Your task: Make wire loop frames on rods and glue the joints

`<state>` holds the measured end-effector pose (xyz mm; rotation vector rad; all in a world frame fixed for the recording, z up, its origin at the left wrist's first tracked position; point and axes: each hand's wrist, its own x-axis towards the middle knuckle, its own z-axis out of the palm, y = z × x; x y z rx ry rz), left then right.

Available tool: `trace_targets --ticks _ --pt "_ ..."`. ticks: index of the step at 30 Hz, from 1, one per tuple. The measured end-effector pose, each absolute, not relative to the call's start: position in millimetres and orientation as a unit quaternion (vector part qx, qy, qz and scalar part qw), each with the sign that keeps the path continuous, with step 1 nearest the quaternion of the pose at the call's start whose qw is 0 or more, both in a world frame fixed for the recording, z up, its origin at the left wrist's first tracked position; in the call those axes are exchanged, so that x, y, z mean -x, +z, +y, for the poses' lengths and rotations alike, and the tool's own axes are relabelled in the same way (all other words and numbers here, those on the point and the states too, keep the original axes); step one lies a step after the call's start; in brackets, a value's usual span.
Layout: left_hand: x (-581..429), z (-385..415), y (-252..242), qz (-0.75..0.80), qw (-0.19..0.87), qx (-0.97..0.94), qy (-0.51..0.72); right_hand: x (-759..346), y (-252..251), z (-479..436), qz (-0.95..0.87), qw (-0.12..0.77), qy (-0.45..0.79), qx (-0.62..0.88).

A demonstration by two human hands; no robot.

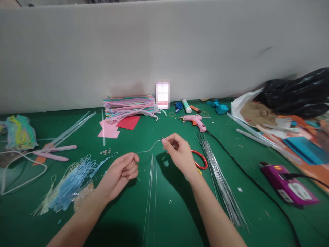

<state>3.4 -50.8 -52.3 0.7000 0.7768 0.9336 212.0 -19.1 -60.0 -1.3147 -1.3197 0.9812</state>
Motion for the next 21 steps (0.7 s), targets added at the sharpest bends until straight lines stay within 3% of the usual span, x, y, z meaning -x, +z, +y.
trace_targets --ticks 7,21 --pt "3.4 -48.1 -46.5 0.386 0.761 -0.341 0.393 -223.2 -54.1 -21.0 -0.592 0.435 0.428 0.526" --pt "-1.3 -50.2 -56.7 0.367 0.758 -0.363 0.4 -221.4 -52.1 -18.3 -0.495 0.54 0.375 0.568"
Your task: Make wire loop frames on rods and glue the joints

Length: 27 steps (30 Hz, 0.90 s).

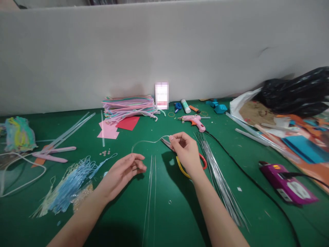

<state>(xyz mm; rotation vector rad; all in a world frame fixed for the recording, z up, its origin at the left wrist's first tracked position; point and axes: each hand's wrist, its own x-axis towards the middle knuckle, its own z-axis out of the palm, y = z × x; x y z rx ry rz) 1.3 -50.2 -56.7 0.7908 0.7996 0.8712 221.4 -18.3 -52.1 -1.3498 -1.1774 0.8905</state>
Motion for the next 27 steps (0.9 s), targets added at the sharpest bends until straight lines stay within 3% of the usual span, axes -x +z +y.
trace_targets --ticks 13,27 --pt "-5.8 -52.6 -60.2 0.416 0.734 -0.379 0.38 -217.1 -53.7 -18.3 -0.483 0.546 0.37 0.576" --pt "-6.8 -52.4 -58.9 0.446 0.765 -0.371 0.28 -216.1 -58.0 -19.1 -0.513 0.522 0.343 0.589"
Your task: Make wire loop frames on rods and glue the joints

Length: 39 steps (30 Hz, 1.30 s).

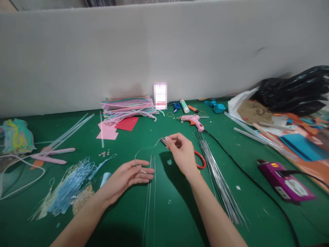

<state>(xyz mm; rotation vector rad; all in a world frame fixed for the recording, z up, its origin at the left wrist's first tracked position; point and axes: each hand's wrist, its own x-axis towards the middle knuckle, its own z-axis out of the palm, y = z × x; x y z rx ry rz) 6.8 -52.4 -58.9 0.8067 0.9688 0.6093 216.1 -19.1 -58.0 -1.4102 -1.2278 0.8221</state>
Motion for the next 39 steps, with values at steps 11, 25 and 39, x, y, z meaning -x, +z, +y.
trace_targets --ticks 11,25,39 --pt "11.3 -42.9 -48.5 0.475 0.629 -0.571 0.231 -213.2 -56.9 -22.9 -0.564 0.39 0.518 0.511" --pt "-5.6 -48.4 -59.6 0.489 0.614 -0.546 0.292 -185.9 -58.3 -37.0 -0.574 0.39 0.374 0.615" --pt "6.7 -37.5 -66.3 0.543 0.594 -0.517 0.292 -214.8 -55.3 -36.2 -0.456 0.327 0.595 0.575"
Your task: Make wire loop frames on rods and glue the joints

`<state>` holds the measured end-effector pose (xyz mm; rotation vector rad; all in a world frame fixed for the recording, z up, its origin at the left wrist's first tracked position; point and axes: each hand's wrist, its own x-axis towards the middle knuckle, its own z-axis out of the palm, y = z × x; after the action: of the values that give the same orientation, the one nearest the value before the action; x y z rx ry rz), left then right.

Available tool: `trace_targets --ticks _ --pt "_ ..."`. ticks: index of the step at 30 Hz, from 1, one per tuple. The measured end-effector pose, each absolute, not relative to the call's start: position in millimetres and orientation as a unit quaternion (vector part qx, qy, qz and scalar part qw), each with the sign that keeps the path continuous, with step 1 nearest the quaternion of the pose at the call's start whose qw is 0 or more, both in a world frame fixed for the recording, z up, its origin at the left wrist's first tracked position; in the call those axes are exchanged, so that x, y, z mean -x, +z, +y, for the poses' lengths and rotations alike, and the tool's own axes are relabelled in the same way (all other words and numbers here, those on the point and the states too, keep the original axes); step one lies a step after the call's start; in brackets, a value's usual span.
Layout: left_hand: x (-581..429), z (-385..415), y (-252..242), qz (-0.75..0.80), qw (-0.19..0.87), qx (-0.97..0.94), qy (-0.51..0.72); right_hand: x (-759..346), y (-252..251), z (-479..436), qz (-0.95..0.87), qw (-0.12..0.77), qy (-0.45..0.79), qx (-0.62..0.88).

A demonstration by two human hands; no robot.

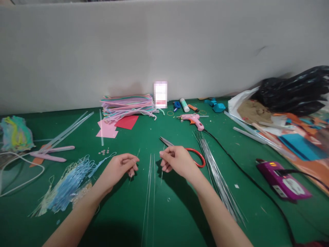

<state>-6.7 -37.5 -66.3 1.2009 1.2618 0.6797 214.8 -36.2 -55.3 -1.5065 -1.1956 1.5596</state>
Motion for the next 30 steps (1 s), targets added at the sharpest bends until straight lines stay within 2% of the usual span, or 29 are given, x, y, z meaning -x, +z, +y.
trace_targets --ticks 4,7,10,12,14,19,26,30 --pt "12.5 -35.4 -72.1 0.557 0.602 -0.519 0.24 -224.2 -74.6 -37.9 -0.441 0.251 0.634 0.584" --pt "15.4 -40.7 -58.4 0.54 0.625 -0.513 0.236 -225.0 -73.5 -43.2 -0.44 0.25 0.655 0.561" --pt "17.5 -45.1 -43.2 0.462 0.709 -0.463 0.265 -227.0 -58.3 -48.5 -0.42 0.274 0.745 0.44" --pt "17.9 -44.1 -43.0 0.465 0.705 -0.468 0.261 -228.0 -50.9 -49.8 -0.396 0.289 0.78 0.388" --pt "17.7 -40.2 -51.5 0.506 0.665 -0.501 0.225 -227.6 -51.0 -49.3 -0.396 0.275 0.771 0.416" --pt "22.4 -31.7 -73.0 0.565 0.591 -0.545 0.185 -224.7 -71.1 -47.6 -0.485 0.192 0.613 0.593" --pt "48.0 -30.1 -62.3 0.566 0.538 -0.608 0.147 -226.8 -77.3 -51.0 -0.583 0.234 0.398 0.669" --pt "42.4 -32.4 -66.1 0.587 0.5 -0.62 0.146 -222.0 -75.5 -53.1 -0.634 0.191 0.27 0.699"
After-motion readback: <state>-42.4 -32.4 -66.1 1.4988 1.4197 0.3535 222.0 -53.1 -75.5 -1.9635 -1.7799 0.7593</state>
